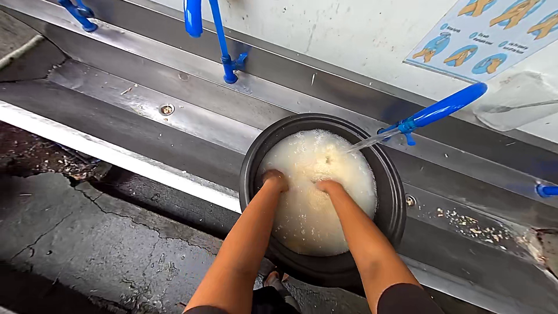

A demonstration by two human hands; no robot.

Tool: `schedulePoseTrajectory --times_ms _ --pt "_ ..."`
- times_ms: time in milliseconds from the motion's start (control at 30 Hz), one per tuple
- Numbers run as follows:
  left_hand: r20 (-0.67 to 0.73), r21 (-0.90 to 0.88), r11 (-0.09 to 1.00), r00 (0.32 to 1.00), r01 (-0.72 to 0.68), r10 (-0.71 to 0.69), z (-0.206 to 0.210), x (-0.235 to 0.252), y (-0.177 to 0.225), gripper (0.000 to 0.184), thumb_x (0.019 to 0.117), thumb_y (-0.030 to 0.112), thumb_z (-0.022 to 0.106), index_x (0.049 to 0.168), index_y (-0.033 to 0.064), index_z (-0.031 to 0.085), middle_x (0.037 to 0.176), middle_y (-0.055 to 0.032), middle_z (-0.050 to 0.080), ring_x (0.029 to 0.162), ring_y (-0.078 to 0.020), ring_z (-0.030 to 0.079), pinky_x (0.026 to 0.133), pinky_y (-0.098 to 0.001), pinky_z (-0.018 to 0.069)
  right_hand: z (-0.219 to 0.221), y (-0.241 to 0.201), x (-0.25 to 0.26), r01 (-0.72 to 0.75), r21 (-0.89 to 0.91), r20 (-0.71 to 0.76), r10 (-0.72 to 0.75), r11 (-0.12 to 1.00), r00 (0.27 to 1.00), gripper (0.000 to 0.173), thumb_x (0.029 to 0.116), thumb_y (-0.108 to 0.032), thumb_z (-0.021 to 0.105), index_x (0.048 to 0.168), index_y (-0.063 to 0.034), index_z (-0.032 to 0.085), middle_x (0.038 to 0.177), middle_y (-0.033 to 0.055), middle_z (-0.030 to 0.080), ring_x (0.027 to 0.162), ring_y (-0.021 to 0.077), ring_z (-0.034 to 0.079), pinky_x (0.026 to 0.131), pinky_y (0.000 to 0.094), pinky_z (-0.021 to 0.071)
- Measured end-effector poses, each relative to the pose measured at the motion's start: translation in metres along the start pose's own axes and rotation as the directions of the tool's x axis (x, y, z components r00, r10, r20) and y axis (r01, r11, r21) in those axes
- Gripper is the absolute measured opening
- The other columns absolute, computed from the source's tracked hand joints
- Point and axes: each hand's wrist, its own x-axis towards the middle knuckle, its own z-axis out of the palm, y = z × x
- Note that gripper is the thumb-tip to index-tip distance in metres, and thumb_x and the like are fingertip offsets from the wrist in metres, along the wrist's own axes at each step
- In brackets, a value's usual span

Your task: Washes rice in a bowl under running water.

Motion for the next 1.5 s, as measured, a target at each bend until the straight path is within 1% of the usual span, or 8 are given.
schedulePoseTrajectory --times_ms 167,333,467,667,900,1100,1300,1500 --pt "-0.058 -0.426 0.895 0.983 0.133 -0.174 0.007 -0.002 -0.005 0.049 0.1015 0.031 0.06 0.128 -0.0105 0.062 0.14 -0.0293 0.057 0.135 -0.0393 0.054 0.111 -0.0569 0.0424 -0.002 0.036 -0.021 -0.108 -0.091 -0.107 0.098 0.99 0.989 0.042 0.1076 -0.018 0.048 0.14 0.0086 0.056 0.15 0.029 0.05 0.144 0.0438 0.044 0.115 0.0639 0.0349" --pt "-0.067 -0.877 0.465 0.928 0.12 -0.366 0.045 0.007 0.006 0.052 0.1015 0.035 0.062 0.133 -0.0067 0.059 0.136 -0.0283 0.059 0.129 -0.0377 0.058 0.106 -0.0552 0.0468 0.03 0.04 -0.041 -0.117 0.582 -0.227 0.299 0.805 0.927 0.057 0.1139 -0.035 0.03 0.147 0.0086 0.048 0.152 0.0312 0.047 0.145 0.0419 0.043 0.12 0.0575 0.0314" --pt "-0.053 -0.961 0.276 0.982 -0.001 -0.181 0.062 0.004 0.027 0.057 0.1091 0.041 0.049 0.134 -0.0094 0.057 0.136 -0.0309 0.058 0.128 -0.0393 0.057 0.106 -0.0556 0.045 0.045 0.002 -0.057 0.044 0.862 -0.219 0.291 0.506 0.931 0.073 0.106 -0.055 0.048 0.144 0.0072 0.051 0.149 0.0301 0.05 0.142 0.0399 0.047 0.117 0.0582 0.0354" --pt "-0.158 -0.984 -0.085 0.987 -0.156 0.024 0.067 -0.003 0.043 0.034 0.1128 0.022 0.04 0.127 -0.0037 0.057 0.114 -0.0179 0.063 0.099 -0.0224 0.06 0.087 -0.0401 0.0513 0.05 -0.048 -0.061 0.299 0.888 -0.4 0.264 0.35 0.878 0.051 0.101 -0.023 0.067 0.14 0.0062 0.053 0.138 0.0284 0.057 0.13 0.0354 0.056 0.111 0.0505 0.044" --pt "-0.341 -0.938 0.112 0.931 -0.328 -0.129 0.045 -0.003 0.046 0.04 0.1117 0.028 0.045 0.128 -0.0052 0.06 0.117 -0.0271 0.065 0.106 -0.035 0.064 0.094 -0.0529 0.0517 0.026 -0.054 -0.057 0.449 0.756 -0.589 0.197 0.476 0.784 0.029 0.102 -0.016 0.065 0.121 0.0057 0.066 0.114 0.0251 0.069 0.109 0.0332 0.067 0.099 0.0514 0.052" --pt "-0.428 -0.8 0.549 0.87 -0.24 -0.244 0.005 -0.003 0.023 0.074 0.1044 0.064 0.04 0.103 -0.0054 0.068 0.107 -0.0315 0.066 0.107 -0.0478 0.064 0.089 -0.067 0.0492 0.004 -0.008 -0.047 0.035 0.524 -0.589 0.332 0.851 0.737 0.04 0.0966 -0.033 0.069 0.108 0.0051 0.074 0.121 0.0278 0.069 0.123 0.0409 0.062 0.106 0.0555 0.0459" --pt "-0.329 -0.909 0.356 0.898 -0.217 -0.292 -0.01 0.049 0.009 0.064 0.1048 0.044 0.058 0.147 -0.0037 0.048 0.146 -0.0319 0.051 0.139 -0.0446 0.047 0.114 -0.0609 0.0375 -0.002 0.051 0.006 0.231 0.668 -0.625 0.365 0.707 0.69 0.096 0.0776 -0.015 0.089 0.153 0.0073 0.035 0.152 0.0331 0.043 0.142 0.044 0.044 0.118 0.0549 0.0372" --pt "-0.256 -0.966 0.026 0.938 -0.257 -0.233 -0.003 0.078 0.029 0.076 0.1058 0.059 0.043 0.146 -0.0051 0.047 0.144 -0.0292 0.053 0.135 -0.0378 0.051 0.111 -0.0573 0.0421 -0.009 0.017 0.031 0.43 0.829 -0.545 0.343 0.357 0.765 0.068 0.0923 -0.011 0.077 0.147 0.0098 0.042 0.144 0.0304 0.053 0.135 0.0361 0.053 0.115 0.0484 0.0415"
